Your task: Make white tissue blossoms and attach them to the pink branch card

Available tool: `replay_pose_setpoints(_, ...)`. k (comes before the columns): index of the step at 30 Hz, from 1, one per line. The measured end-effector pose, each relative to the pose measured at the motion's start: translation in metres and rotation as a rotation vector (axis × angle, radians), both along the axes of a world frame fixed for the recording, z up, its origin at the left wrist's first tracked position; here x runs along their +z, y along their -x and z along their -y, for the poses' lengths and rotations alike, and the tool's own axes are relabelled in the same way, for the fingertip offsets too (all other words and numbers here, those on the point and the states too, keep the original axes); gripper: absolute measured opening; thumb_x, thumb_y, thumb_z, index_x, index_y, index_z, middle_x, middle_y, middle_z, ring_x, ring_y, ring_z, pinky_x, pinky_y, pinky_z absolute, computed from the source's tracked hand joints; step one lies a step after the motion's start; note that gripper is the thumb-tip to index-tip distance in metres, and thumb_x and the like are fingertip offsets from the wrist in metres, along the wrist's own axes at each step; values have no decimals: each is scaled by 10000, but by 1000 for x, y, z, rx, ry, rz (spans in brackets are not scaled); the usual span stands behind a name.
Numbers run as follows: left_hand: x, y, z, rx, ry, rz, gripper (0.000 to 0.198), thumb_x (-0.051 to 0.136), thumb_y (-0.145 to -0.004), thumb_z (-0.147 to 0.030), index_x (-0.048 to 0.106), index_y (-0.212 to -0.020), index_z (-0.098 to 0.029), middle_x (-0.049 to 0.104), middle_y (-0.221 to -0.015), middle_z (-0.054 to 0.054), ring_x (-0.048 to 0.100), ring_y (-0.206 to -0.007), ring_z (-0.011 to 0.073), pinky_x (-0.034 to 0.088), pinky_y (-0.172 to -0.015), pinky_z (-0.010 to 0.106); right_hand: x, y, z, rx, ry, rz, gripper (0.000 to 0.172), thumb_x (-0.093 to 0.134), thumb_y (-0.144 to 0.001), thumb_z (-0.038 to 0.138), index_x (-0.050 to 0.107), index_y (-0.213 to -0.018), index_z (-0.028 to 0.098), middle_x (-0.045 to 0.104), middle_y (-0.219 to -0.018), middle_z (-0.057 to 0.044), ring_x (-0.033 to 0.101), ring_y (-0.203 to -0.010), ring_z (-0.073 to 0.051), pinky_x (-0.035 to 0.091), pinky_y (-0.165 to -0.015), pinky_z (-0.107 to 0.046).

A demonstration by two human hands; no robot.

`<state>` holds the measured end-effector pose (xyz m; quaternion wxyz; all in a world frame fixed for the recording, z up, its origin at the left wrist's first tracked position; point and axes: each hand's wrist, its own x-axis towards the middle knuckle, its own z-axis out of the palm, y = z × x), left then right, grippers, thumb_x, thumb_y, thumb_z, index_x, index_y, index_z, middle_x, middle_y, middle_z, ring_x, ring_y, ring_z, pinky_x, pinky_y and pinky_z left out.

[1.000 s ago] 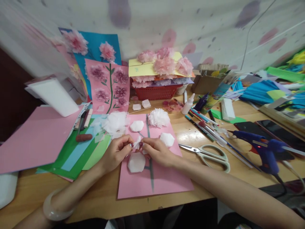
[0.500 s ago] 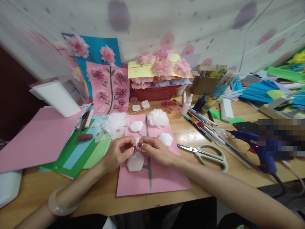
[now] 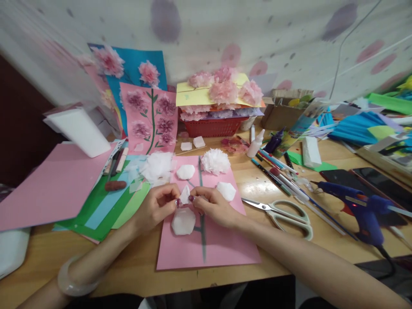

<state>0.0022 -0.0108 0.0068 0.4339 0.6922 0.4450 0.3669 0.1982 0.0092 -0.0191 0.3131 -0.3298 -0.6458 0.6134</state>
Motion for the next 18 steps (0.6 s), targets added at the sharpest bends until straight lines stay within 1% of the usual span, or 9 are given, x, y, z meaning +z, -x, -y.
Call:
replay_pose_setpoints(3, 3, 7, -5, 20, 34, 46, 167, 539, -754, -311, 507, -648, -187, 477, -615, -24, 446, -581, 122, 376, -556, 252, 2, 0, 0, -16, 20, -8, 95, 474, -795, 236, 528, -729, 193, 418, -567, 59, 392, -551, -106, 320, -553, -236)
replay_pose_setpoints(6, 3, 15, -10, 16, 36, 76, 187, 544, -769, -318, 509, -643, -184, 482, -621, -20, 455, -579, 120, 387, -557, 250, 4, -1, 1, -20, 14, 20, 108, 488, -796, 259, 534, -728, 190, 434, -585, 56, 390, -558, -105, 314, -555, -238)
replay_pose_setpoints(10, -2, 15, -7, 17, 57, 50, 156, 589, -780, -320, 524, -746, -183, 481, -692, -26, 473, -634, 120, 413, -591, 241, 4, -1, 1, -11, 23, 25, 118, 488, -803, 268, 525, -723, 189, 447, -595, 53, 398, -561, -104, 317, -556, -241)
replay_pose_setpoints(12, -4, 9, -2, 49, 81, 13, 190, 639, -765, -317, 502, -820, -198, 487, -745, -31, 491, -667, 121, 432, -612, 237, 4, 0, 1, -11, 26, 18, 120, 484, -806, 263, 520, -718, 189, 447, -593, 52, 403, -561, -105, 323, -558, -240)
replay_pose_setpoints(15, -7, -2, 4, 140, 87, -24, 253, 665, -773, -345, 490, -898, -212, 527, -818, -23, 537, -722, 130, 462, -647, 241, 3, -1, 0, -9, 12, 11, 123, 483, -809, 256, 524, -717, 187, 459, -603, 47, 413, -570, -107, 336, -568, -241)
replay_pose_setpoints(18, -8, -8, 4, 232, 39, -53, 219, 609, -825, -401, 535, -844, -195, 549, -774, -19, 545, -713, 136, 458, -645, 244, 3, -1, 0, -11, 14, 2, 111, 490, -803, 261, 542, -738, 187, 456, -594, 49, 411, -565, -108, 333, -563, -242)
